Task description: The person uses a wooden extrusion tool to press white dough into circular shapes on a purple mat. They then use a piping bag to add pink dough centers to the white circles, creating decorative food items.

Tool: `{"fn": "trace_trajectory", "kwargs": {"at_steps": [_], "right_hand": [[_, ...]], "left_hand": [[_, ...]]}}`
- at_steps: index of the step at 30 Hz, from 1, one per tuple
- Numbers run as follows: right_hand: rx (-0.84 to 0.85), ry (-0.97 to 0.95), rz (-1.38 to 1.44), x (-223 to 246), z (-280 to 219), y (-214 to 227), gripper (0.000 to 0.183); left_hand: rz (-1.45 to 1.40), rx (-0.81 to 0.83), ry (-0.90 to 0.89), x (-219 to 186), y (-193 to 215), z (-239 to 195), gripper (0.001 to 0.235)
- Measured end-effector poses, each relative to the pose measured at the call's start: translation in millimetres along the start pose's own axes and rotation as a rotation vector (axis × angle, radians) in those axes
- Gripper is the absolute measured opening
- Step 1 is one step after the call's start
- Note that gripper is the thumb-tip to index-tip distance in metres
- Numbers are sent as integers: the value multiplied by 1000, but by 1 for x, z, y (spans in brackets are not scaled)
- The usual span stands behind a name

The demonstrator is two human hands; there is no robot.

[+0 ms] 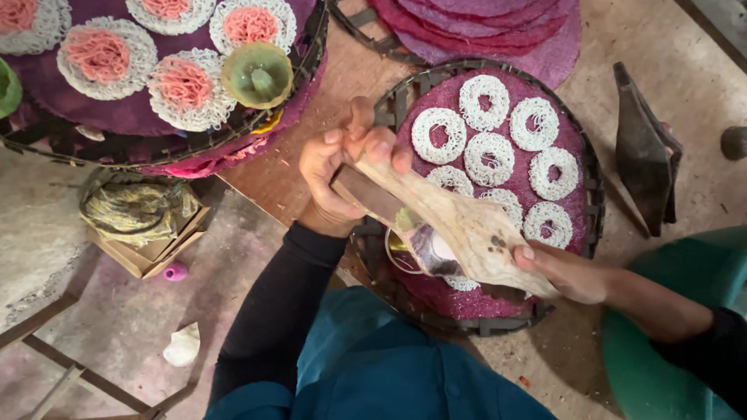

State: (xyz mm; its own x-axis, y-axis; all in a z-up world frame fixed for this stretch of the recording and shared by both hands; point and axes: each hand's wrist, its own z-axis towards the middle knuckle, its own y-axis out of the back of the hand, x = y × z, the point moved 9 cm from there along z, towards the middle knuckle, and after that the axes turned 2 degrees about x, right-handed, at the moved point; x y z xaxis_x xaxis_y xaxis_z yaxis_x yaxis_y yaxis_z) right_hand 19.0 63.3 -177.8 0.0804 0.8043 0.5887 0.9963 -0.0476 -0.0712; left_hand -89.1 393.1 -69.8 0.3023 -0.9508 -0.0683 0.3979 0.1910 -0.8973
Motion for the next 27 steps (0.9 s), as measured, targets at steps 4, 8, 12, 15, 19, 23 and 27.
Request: {"fn": "trace_trajectory", "kwargs": {"at_steps": [4,8,12,15,19,23,27], "right_hand": [[-48,-69,-163,15,0,-8,85],[-17,-91,183,16,-6,-18,84],[-97,-197,142,1,-22,-7,85],[-184,-245,72,4,-35,6,85],[-251,-107,-292,45,-45,12,94],[-404,-149,-526,74,-42,11,96],[-408,-56,-491,95,-24,-8,92]], "left_hand": [[23,-52,-33,-5,6,-7,22],[6,-105,-44,3,13,-13,21],[-70,-184,-59,21,28,-18,20],[-80,-220,-57,31,39,-18,19],[-72,-193,-65,32,48,-9,19],[-13,-114,-136,12,45,5,15],[76,-145,-213,-19,35,-2,21]]}}
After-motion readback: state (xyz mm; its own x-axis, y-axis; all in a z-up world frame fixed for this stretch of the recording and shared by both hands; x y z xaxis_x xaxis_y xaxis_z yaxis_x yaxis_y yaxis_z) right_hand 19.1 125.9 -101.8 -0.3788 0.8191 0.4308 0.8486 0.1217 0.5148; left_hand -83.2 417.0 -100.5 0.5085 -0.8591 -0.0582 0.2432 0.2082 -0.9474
